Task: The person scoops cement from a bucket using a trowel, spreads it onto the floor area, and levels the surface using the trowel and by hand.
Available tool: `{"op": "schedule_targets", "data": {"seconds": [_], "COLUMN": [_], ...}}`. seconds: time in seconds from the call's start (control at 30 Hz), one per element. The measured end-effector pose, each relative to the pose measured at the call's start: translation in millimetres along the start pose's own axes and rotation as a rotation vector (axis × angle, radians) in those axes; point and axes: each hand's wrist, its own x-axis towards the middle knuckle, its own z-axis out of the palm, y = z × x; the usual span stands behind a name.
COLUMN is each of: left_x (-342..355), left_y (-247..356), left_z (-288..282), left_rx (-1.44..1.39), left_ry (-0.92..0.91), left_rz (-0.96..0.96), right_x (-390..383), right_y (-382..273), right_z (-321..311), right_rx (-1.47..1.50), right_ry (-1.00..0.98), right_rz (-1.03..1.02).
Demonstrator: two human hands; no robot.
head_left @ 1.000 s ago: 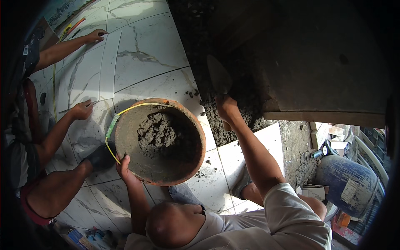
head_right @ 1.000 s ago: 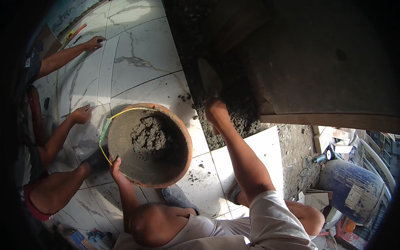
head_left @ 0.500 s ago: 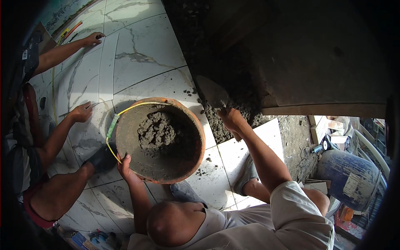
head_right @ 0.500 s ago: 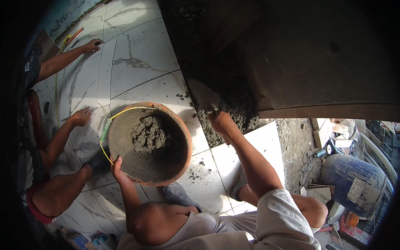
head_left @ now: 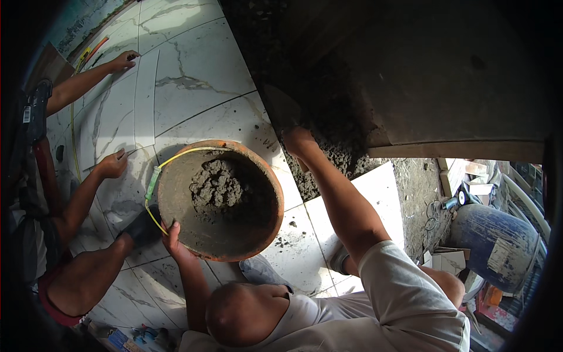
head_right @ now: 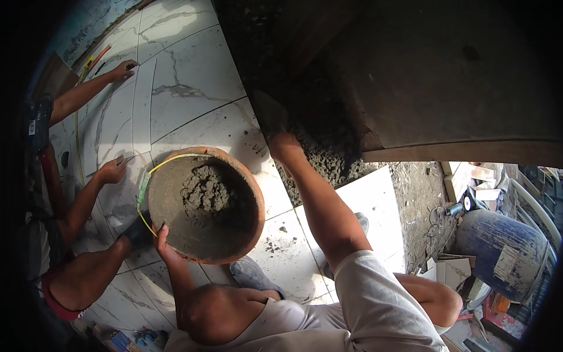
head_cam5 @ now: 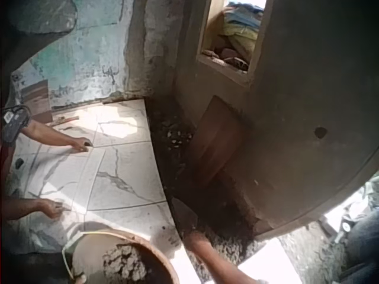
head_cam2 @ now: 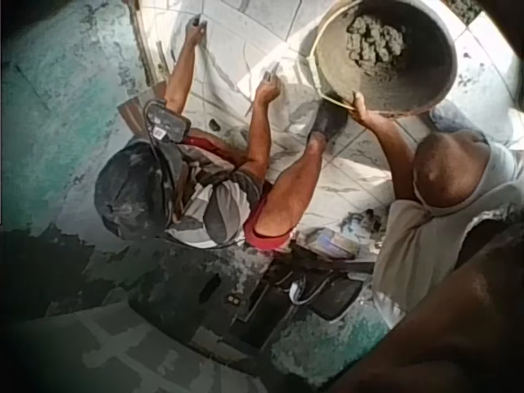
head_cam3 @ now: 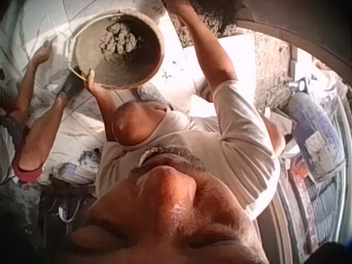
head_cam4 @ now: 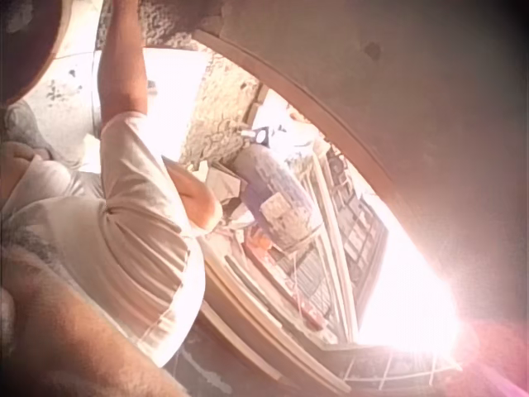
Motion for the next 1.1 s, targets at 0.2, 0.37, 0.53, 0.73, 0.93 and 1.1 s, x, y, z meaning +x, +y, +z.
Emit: {"op": "schedule_targets", "data": {"seconds": [0.2,0.37,0.53,0.73,0.93,1.1], "left_x": [-5,-7,-7,-11,-6,-4], "left_y": [15,13,12,14,7,9], "left_z": [-12,6,4,5,-13,-11], "left_rx": [0.065,0.028,0.071,0.095,0.098,0.045], "left_ry": [0.054,0.071,0.073,0.095,0.048,-0.005], "left_rz": [-0.007,-0.042,-0.044,-0.090,-0.073,-0.100], "right_x": [-67,-134,-160,-191,-187,-160], "right_y": [15,56,66,90,89,71], "right_z": [48,42,81,103,94,66], "right_rx": [0.024,0.381,0.441,0.345,0.354,0.380], "right_ry": [-0.073,0.177,0.249,0.212,0.090,0.377], "right_rz": [0.018,0.211,0.199,0.214,0.189,0.152]}}
